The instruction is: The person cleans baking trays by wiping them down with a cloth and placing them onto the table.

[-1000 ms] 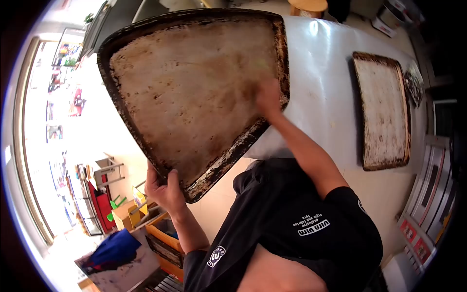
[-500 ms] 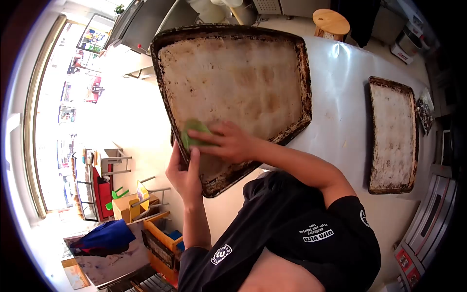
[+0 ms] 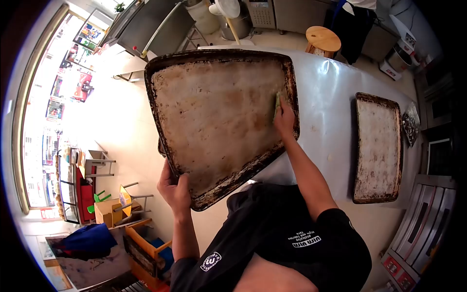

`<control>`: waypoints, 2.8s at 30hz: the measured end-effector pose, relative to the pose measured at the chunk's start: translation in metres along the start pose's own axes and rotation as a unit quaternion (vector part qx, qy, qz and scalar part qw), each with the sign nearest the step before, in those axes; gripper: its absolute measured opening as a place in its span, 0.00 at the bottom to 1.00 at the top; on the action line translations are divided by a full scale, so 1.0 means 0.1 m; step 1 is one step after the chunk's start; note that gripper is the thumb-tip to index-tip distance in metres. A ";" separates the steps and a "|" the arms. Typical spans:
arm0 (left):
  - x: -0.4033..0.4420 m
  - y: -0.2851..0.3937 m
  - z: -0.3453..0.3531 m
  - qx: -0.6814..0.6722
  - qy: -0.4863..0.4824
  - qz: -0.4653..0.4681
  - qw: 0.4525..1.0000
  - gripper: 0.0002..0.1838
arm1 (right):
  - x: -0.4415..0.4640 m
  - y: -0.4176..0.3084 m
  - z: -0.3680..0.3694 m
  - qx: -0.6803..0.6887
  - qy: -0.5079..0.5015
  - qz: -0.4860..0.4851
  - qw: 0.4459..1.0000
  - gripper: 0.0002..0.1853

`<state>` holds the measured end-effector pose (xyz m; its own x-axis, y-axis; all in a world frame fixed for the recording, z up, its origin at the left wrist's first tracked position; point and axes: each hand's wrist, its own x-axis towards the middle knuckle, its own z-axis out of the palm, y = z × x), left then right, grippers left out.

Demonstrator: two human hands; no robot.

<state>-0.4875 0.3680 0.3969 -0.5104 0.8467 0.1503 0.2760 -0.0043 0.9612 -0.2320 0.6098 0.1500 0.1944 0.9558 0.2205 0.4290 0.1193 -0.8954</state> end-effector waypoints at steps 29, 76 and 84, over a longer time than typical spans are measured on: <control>-0.14 0.01 -0.05 0.065 0.013 0.082 0.994 0.34 | 1.17 0.39 0.00 -0.040 0.108 -0.065 0.991 0.23; -0.26 -0.11 -0.05 0.135 0.022 0.178 0.975 0.27 | 0.17 1.03 -0.74 0.023 -0.147 0.188 0.971 0.24; -0.31 0.03 -0.04 0.156 -0.021 0.195 0.968 0.29 | -0.11 1.17 -0.24 -0.025 0.022 0.107 0.994 0.20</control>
<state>-0.4744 0.3394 0.3957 -0.2853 0.8340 0.4723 0.6766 -0.1738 0.7156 -0.1628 0.6065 0.0525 0.3237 0.9451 0.0450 0.4173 -0.0999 -0.9033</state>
